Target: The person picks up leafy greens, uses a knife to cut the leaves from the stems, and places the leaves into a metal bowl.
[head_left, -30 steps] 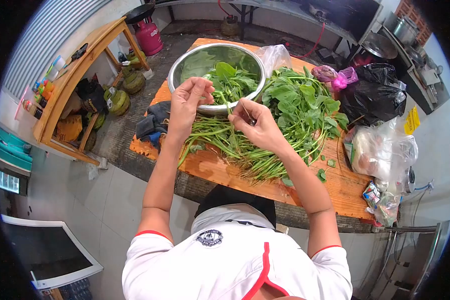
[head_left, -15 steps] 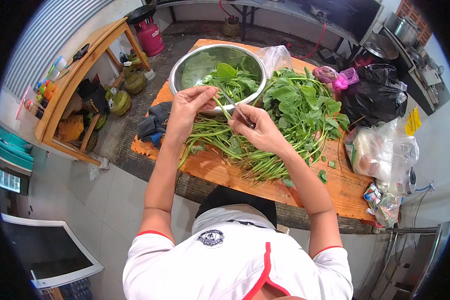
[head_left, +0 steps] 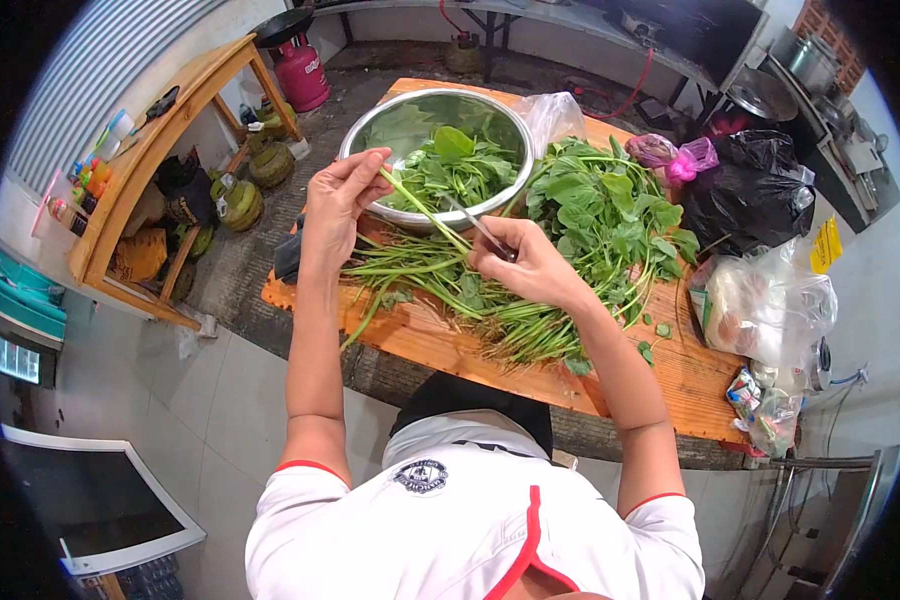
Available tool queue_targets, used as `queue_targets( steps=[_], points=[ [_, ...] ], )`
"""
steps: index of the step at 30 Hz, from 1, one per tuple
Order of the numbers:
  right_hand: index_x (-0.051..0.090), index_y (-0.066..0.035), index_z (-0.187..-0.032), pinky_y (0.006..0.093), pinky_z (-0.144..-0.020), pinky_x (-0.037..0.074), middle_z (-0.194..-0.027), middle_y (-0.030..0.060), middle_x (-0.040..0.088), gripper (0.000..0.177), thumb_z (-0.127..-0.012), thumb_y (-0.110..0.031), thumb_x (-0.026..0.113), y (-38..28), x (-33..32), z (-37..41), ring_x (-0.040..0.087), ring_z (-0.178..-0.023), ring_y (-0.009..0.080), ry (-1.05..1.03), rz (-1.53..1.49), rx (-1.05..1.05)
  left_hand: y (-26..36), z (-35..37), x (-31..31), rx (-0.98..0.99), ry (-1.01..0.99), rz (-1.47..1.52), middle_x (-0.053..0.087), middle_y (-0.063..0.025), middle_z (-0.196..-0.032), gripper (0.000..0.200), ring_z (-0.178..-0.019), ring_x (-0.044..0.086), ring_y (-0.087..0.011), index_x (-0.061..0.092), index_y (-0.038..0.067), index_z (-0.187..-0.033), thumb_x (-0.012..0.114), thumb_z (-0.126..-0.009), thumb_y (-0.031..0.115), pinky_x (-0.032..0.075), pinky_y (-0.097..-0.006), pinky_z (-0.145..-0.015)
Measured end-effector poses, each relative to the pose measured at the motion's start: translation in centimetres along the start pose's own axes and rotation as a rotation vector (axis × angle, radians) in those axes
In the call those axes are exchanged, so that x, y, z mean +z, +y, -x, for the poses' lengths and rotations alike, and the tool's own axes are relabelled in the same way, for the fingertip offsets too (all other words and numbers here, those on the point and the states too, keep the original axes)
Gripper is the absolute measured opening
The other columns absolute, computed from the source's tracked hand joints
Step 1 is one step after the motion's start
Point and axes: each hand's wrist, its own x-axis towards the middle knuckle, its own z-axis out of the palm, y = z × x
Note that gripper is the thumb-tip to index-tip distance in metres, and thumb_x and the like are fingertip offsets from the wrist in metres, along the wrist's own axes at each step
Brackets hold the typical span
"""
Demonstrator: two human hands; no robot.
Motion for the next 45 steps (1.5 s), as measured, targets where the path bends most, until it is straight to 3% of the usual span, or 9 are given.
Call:
queue_targets(
  steps=[4, 9, 13, 17, 21, 24, 31, 37, 45],
  points=[
    [0.053, -0.001, -0.075, 0.0226, -0.057, 0.034, -0.067, -0.0033, 0.049, 0.01, -0.077, -0.01, 0.057, 0.5, -1.4, 0.3, 0.042, -0.062, 0.006, -0.054, -0.027, 0.042, 0.6, -0.2, 0.0, 0.029, 0.034, 0.065, 0.067, -0.0052, -0.084, 0.025, -0.069, 0.063, -0.0083, 0.066, -0.004, -0.104, 0.065, -0.088, 0.015, 0.056, -0.0225, -0.067],
    [0.068, -0.001, -0.085, 0.0226, -0.055, 0.032, -0.065, -0.0052, 0.052, 0.036, -0.08, -0.036, 0.071, -1.1, -2.2, 0.5, 0.04, -0.059, 0.0046, 0.087, 0.088, 0.141, 0.8, -0.4, 0.1, 0.025, -0.012, 0.023, 0.066, -0.0038, -0.083, 0.026, -0.07, 0.063, -0.0074, 0.066, -0.002, -0.105, 0.065, -0.089, 0.018, 0.055, -0.0212, -0.066],
    [0.068, 0.001, -0.083, 0.0228, -0.049, 0.033, -0.061, -0.0034, 0.055, 0.022, -0.085, -0.021, 0.069, 0.3, -2.5, -0.7, 0.042, -0.055, 0.0028, 0.412, 0.05, -0.022, 0.1, 0.0, 2.3, -0.016, -0.095, -0.054, 0.067, -0.0036, -0.082, 0.024, -0.068, 0.063, -0.0077, 0.068, 0.0, -0.104, 0.066, -0.088, 0.018, 0.055, -0.0213, -0.064],
    [0.068, 0.0, -0.087, 0.0218, -0.049, 0.033, -0.065, -0.0037, 0.059, 0.02, -0.082, -0.019, 0.072, -0.2, -1.9, -0.5, 0.042, -0.055, 0.0018, 0.431, 0.031, -0.006, -0.9, -0.6, 4.9, -0.06, -0.126, -0.035, 0.067, -0.004, -0.081, 0.024, -0.066, 0.063, -0.0083, 0.068, 0.0, -0.103, 0.067, -0.087, 0.018, 0.055, -0.0232, -0.065],
    [0.069, -0.001, -0.087, 0.0206, -0.048, 0.032, -0.065, -0.0046, 0.059, 0.022, -0.079, -0.02, 0.076, -1.4, -1.7, -0.5, 0.041, -0.055, 0.0013, 0.39, -0.004, -0.086, -0.8, -0.3, 7.1, -0.077, -0.152, -0.012, 0.067, -0.0042, -0.077, 0.021, -0.067, 0.063, -0.0084, 0.069, 0.0, -0.1, 0.068, -0.086, 0.015, 0.053, -0.021, -0.064],
    [0.07, -0.001, -0.084, 0.0209, -0.048, 0.032, -0.062, -0.0051, 0.057, 0.021, -0.079, -0.02, 0.076, -1.0, -2.2, -0.2, 0.041, -0.054, 0.0015, 0.264, -0.014, 0.065, -1.3, -0.7, 7.4, -0.071, -0.14, 0.01, 0.067, -0.0043, -0.078, 0.02, -0.067, 0.063, -0.0082, 0.069, 0.0, -0.1, 0.068, -0.086, 0.015, 0.053, -0.0207, -0.065],
    [0.067, 0.0, -0.076, 0.0221, -0.047, 0.033, -0.06, -0.005, 0.055, 0.02, -0.081, -0.017, 0.074, -0.1, -2.7, -0.1, 0.04, -0.053, 0.0012, 0.304, 0.137, -0.004, -1.8, -1.0, 6.5, -0.058, -0.099, 0.012, 0.067, -0.0049, -0.08, 0.021, -0.066, 0.063, -0.0077, 0.069, 0.0, -0.099, 0.068, -0.086, 0.017, 0.054, -0.021, -0.064],
    [0.068, -0.001, -0.08, 0.0216, -0.05, 0.034, -0.062, -0.0045, 0.056, 0.017, -0.081, -0.017, 0.073, -0.3, -2.5, -0.5, 0.041, -0.056, 0.0017, 0.31, -0.065, -0.061, -1.7, -1.1, 5.9, -0.049, -0.081, 0.02, 0.067, -0.0049, -0.079, 0.022, -0.066, 0.063, -0.0077, 0.068, 0.0, -0.098, 0.069, -0.086, 0.018, 0.055, -0.0214, -0.062],
    [0.068, -0.001, -0.084, 0.0228, -0.05, 0.034, -0.06, -0.0049, 0.052, 0.015, -0.082, -0.016, 0.071, 0.6, -1.9, -0.6, 0.039, -0.056, 0.0027, 0.241, 0.008, -0.027, -1.9, -0.9, 6.5, -0.064, -0.093, 0.034, 0.067, -0.0047, -0.079, 0.02, -0.065, 0.063, -0.0076, 0.068, 0.0, -0.097, 0.069, -0.086, 0.017, 0.055, -0.0209, -0.061]
  ],
)
